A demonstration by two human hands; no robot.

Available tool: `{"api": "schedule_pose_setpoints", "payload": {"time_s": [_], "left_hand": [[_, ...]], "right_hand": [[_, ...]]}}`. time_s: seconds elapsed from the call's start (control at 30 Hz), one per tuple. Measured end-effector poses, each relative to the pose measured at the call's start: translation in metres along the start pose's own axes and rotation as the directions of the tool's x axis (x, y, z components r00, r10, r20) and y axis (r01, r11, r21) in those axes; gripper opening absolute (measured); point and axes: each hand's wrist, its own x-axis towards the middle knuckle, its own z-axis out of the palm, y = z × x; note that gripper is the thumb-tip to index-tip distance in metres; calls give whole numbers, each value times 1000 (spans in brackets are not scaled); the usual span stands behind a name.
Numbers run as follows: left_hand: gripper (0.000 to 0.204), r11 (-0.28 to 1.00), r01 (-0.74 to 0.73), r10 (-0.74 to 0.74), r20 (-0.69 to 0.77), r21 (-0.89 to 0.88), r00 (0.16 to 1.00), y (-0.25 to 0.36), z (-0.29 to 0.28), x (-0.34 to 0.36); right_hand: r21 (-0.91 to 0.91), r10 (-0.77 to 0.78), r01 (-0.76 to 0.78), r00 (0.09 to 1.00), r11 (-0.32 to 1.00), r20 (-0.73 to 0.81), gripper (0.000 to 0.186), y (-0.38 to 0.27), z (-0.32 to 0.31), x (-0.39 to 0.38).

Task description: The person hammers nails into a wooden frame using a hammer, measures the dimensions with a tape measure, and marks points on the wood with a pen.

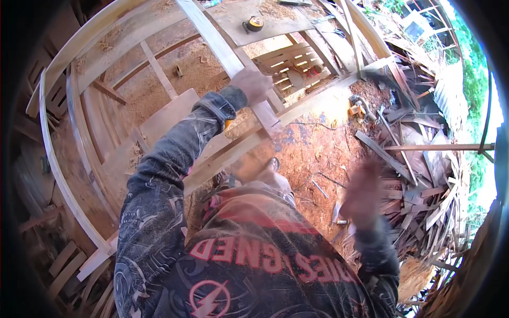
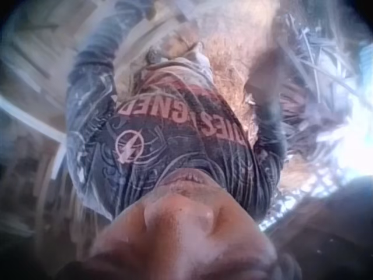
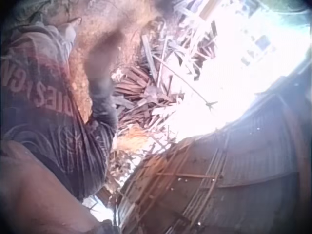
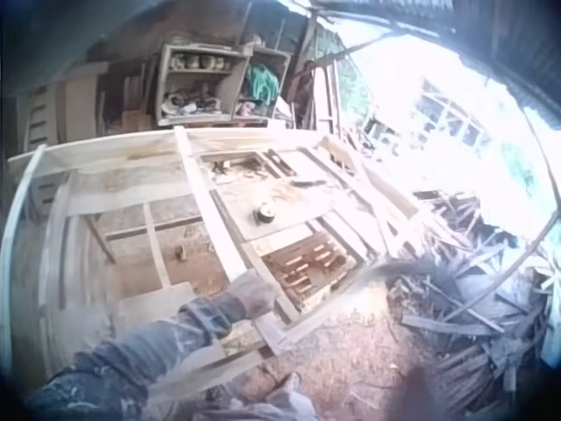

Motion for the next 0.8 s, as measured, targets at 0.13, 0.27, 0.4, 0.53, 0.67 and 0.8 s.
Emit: {"api": "schedule_pose_setpoints", "payload": {"time_s": [0.13,0.27,0.4,0.53,0.67,0.8], "left_hand": [[18,1000,4,-4,1,21,1000,-2,0,7],[11,999,53,-53,64,0,997,-1,-4,-3],[11,1000,3,-3,-4,-3,1000,-1,9,0],[13,999,37,-37,57,7,998,6,7,5],[15,999,43,-43,-22,-10,999,-11,9,-9],[15,999,30,-30,19,11,999,-5,9,-7]], "right_hand": [[-948,-139,-282,943,146,-302,27,5,-8,9],[-550,-358,55,812,833,-462,37,-116,-21,-47],[-159,-546,540,698,826,-462,38,-31,-6,-54],[-880,-43,-386,910,276,-413,27,80,-11,-1],[-791,-363,-192,809,581,-462,27,-11,-18,21],[-358,-660,561,691,746,-295,24,-58,-3,-22]]}}
